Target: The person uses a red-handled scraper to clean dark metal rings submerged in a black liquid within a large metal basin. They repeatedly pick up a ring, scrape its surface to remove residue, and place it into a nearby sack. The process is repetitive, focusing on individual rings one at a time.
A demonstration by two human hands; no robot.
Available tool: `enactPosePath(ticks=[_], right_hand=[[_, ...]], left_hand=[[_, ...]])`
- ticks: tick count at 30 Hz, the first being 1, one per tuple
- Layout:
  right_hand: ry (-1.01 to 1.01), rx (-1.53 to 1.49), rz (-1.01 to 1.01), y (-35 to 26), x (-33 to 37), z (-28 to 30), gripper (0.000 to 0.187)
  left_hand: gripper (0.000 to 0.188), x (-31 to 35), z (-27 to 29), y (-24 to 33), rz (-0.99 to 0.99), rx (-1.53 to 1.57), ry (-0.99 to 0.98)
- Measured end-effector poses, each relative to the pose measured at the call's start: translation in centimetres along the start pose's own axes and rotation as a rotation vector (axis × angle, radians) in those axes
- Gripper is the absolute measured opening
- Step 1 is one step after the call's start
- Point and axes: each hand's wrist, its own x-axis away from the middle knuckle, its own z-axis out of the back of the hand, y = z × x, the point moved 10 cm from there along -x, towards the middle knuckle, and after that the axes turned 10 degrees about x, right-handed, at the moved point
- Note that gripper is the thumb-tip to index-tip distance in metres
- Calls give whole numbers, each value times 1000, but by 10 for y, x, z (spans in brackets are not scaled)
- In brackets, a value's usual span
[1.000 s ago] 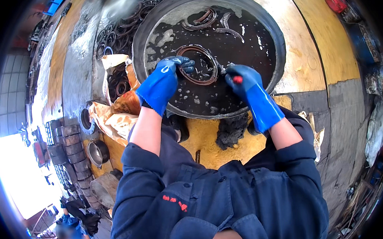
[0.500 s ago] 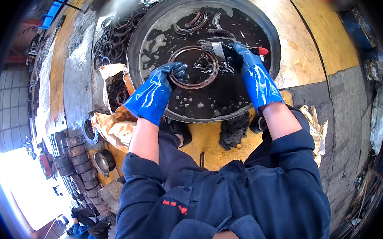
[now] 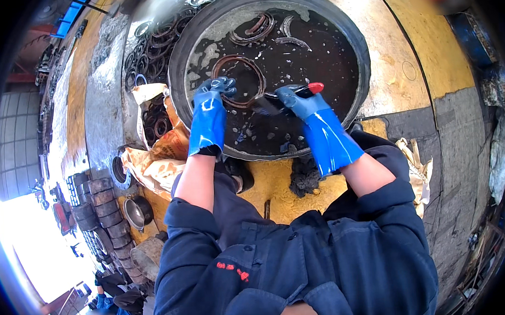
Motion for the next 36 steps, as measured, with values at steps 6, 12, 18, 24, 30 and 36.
enactPosePath(ticks=[6, 12, 18, 24, 30, 36], right_hand=[[132, 761, -63, -33, 1, 42, 28], [-45, 139, 387, -113, 18, 0, 22], [90, 289, 326, -96, -4, 23, 20], [45, 549, -111, -46, -15, 29, 32], [153, 98, 393, -111, -4, 20, 24], [79, 271, 107, -70, -22, 28, 29]], left_hand=[[25, -10, -13, -34, 198, -45, -64], [28, -9, -16, -53, 222, -200, -127], [23, -12, -24, -48, 261, -106, -120], [29, -13, -5, -26, 136, -61, 37], [30, -6, -17, -18, 149, -251, -46], [27, -4, -20, -17, 185, -69, 16]])
